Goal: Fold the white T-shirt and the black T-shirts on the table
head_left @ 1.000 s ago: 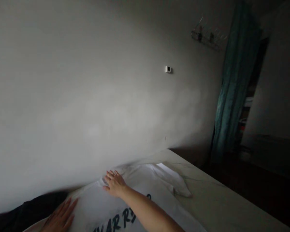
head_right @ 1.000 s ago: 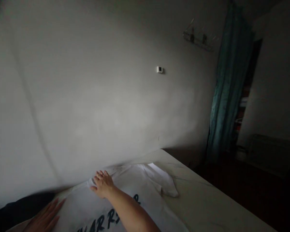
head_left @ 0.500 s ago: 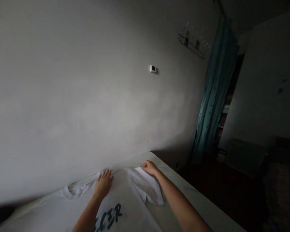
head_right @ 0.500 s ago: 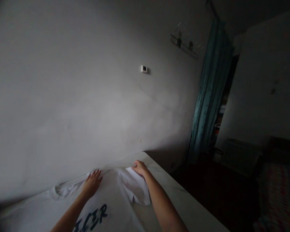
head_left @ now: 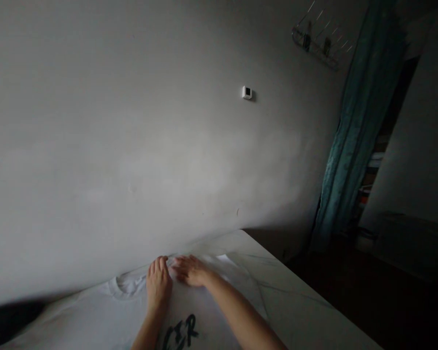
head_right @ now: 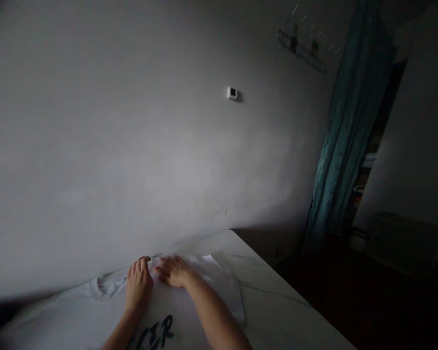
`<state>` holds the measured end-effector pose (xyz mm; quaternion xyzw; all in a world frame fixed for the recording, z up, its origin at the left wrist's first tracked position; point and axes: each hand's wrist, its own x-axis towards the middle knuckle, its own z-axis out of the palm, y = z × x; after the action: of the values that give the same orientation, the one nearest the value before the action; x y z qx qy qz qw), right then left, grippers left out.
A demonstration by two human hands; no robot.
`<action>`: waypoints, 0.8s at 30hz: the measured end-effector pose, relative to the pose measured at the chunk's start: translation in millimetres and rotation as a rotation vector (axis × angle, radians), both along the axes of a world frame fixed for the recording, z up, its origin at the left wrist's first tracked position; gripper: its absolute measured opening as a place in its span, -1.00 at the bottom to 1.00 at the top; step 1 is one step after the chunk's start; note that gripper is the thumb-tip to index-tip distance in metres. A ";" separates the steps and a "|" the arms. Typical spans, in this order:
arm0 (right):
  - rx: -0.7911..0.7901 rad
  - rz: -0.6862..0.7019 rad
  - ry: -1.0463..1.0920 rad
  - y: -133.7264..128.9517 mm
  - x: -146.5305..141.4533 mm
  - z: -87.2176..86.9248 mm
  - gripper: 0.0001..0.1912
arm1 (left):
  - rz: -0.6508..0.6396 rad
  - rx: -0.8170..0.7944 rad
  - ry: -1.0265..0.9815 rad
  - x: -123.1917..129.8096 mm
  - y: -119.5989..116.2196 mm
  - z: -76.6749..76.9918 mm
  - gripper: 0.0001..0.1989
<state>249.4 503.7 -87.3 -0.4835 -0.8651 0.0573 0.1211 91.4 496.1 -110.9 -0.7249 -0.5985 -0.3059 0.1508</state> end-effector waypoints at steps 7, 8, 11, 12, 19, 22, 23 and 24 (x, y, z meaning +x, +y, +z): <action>0.026 -0.011 0.013 7.6 15.2 -7.8 -0.49 | -0.166 -0.198 0.035 0.6 20.6 -17.9 -0.52; 0.002 0.013 0.014 7.0 11.2 -10.5 -0.49 | -0.189 -0.219 0.047 1.5 23.6 -20.7 -0.52; -0.031 -0.091 0.020 4.9 2.7 -16.6 -0.47 | -0.231 -0.265 0.073 4.2 28.1 -26.0 -0.51; -0.023 -0.163 0.037 3.7 2.5 -17.8 -0.43 | -0.237 -0.276 0.090 5.2 27.7 -26.1 -0.50; -0.056 -0.227 0.089 -19.4 49.4 -20.3 -0.44 | -0.117 -0.374 0.268 13.0 13.1 -7.4 -0.45; -0.078 -0.312 0.102 -31.7 87.3 -15.3 -0.47 | -0.073 -0.435 0.299 14.1 10.7 1.0 -0.44; -0.072 -0.347 0.130 -35.1 100.1 -12.5 -0.47 | -0.060 -0.438 0.316 15.0 10.3 3.3 -0.45; -0.059 -0.391 0.168 -37.9 112.5 -9.2 -0.48 | -0.046 -0.431 0.337 16.9 9.7 5.6 -0.46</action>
<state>362.0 465.8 -96.5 -0.6388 -0.7397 0.0980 0.1874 108.3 505.8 -105.4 -0.7942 -0.5998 -0.0501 0.0834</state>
